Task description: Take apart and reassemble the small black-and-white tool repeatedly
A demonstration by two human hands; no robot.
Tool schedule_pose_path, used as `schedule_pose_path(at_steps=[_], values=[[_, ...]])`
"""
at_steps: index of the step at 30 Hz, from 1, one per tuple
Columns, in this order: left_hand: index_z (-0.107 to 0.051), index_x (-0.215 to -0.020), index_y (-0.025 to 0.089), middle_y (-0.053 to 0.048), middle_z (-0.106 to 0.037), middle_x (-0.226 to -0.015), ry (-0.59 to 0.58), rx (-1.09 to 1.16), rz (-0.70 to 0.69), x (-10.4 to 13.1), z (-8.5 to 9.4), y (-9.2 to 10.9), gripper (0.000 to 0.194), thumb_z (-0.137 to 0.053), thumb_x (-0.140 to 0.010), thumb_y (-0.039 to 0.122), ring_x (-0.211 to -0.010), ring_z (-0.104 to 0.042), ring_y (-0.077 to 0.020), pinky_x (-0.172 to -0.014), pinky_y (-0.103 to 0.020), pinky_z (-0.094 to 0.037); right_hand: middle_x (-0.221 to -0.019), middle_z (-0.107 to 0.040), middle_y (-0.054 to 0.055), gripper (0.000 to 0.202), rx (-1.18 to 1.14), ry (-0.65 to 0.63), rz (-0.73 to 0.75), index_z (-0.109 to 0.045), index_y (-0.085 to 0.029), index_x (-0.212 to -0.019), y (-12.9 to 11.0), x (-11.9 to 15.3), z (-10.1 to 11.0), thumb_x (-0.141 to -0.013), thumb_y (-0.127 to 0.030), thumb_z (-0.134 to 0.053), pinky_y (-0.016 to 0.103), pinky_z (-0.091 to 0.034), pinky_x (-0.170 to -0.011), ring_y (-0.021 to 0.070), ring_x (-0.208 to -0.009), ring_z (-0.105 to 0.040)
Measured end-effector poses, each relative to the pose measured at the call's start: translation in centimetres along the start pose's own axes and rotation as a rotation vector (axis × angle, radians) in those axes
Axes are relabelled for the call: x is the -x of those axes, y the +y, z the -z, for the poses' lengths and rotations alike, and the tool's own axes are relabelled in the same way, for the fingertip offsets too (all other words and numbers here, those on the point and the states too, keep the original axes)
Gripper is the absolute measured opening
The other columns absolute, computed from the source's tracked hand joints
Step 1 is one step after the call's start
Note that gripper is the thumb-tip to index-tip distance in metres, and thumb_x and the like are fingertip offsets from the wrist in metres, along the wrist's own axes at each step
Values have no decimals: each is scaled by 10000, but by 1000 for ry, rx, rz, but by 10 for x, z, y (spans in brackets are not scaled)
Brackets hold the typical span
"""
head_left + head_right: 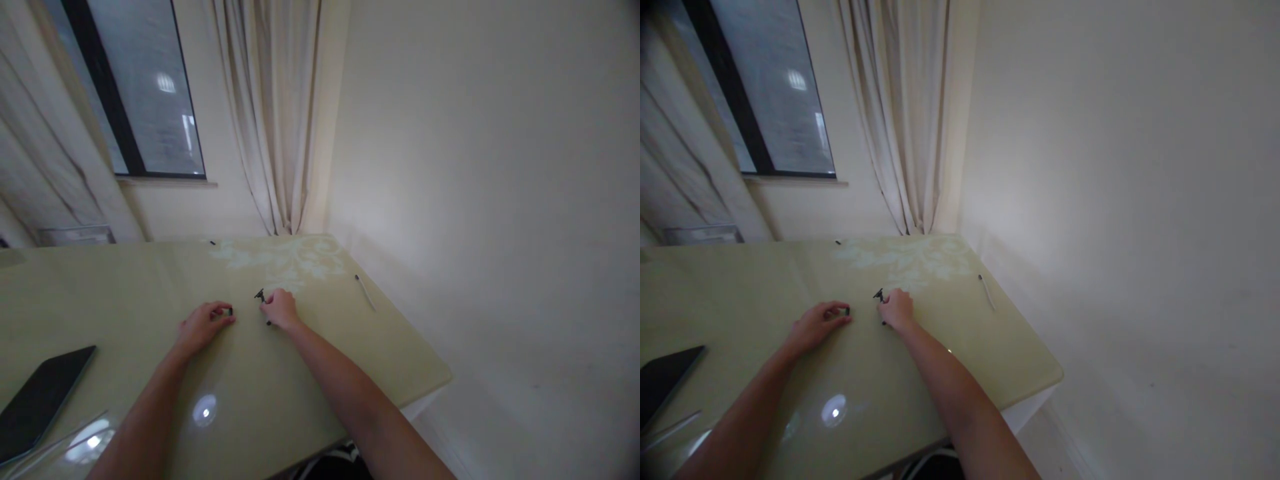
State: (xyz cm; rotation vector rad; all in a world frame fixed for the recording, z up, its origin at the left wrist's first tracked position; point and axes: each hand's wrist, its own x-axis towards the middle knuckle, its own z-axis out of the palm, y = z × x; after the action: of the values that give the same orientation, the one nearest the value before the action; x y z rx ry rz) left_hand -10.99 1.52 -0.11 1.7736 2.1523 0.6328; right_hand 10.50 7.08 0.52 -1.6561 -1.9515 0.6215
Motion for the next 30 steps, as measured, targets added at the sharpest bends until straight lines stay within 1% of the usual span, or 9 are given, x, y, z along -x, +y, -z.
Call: schedule_pose_path(at_steps=[4,9,12,17,20,23,25,28,30], values=[[-742,-1181,300,-73,-748,-1151,-15,-11,-42,-1,-2,4,410,-634,-849,513,-1107,-662,-323,-932,-457,-466,-835,-758,70,42,33,47,-44,-714,-210,-777,0,-1,-5,-755,-212,-749,271,-486,-666,219,-822,-706],[-714,-1250,299,-94,-724,-1214,-32,-56,-87,-1,-6,2,440,-570,-892,511,-1160,-625,-327,-973,-495,-443,-889,-757,83,248,-21,21,-52,-729,-192,-829,13,-2,9,-867,-437,-736,273,-477,-709,214,-863,-702],[-711,-1263,303,-92,-722,-1213,-37,-70,-91,-2,-6,0,455,-567,-888,517,-1142,-635,-327,-953,-485,-460,-935,-744,96,209,53,79,-72,-727,-167,-939,48,-5,49,-925,-372,-685,277,-464,-741,207,-879,-686],[-726,-1242,310,-85,-732,-1188,-26,-58,-86,-4,-3,2,452,-601,-861,519,-1114,-649,-330,-901,-448,-480,-1178,-655,186,208,430,356,-119,-690,-129,-1094,138,2,142,-954,-267,-620,327,-435,-901,273,-1122,-597],[-721,-1230,271,-83,-739,-1154,48,-37,-123,0,-6,18,450,-579,-873,506,-1031,-666,-287,-886,-402,-479,-1210,-626,202,274,532,416,-208,-663,-128,-1173,178,12,174,-942,-269,-621,340,-434,-876,305,-1143,-574],[-754,-992,203,-94,-752,-984,53,-44,-231,12,-16,47,458,-480,-927,563,-897,-674,-243,-829,-341,-481,-1166,-654,179,259,469,322,-259,-654,-135,-1171,197,18,180,-923,-184,-599,310,-423,-796,267,-1042,-618],[-718,-807,193,-109,-741,-875,40,-124,-219,23,-26,67,568,-389,-954,632,-833,-676,-256,-764,-346,-476,-1074,-689,149,239,428,280,-261,-667,-134,-1115,197,17,176,-902,-107,-562,293,-407,-762,234,-966,-638],[-672,-753,207,-110,-729,-823,-23,-201,-108,38,-38,89,632,-343,-937,714,-768,-685,-284,-686,-364,-469,-995,-709,112,220,398,265,-207,-677,-147,-1055,176,11,157,-872,-89,-570,280,-400,-751,207,-915,-642],[-654,-758,212,-109,-727,-827,-30,-255,-91,43,-43,95,605,-362,-929,713,-765,-692,-296,-671,-370,-469,-988,-708,98,224,349,259,-84,-672,-160,-1054,149,9,134,-860,-96,-578,277,-405,-755,194,-898,-638]])
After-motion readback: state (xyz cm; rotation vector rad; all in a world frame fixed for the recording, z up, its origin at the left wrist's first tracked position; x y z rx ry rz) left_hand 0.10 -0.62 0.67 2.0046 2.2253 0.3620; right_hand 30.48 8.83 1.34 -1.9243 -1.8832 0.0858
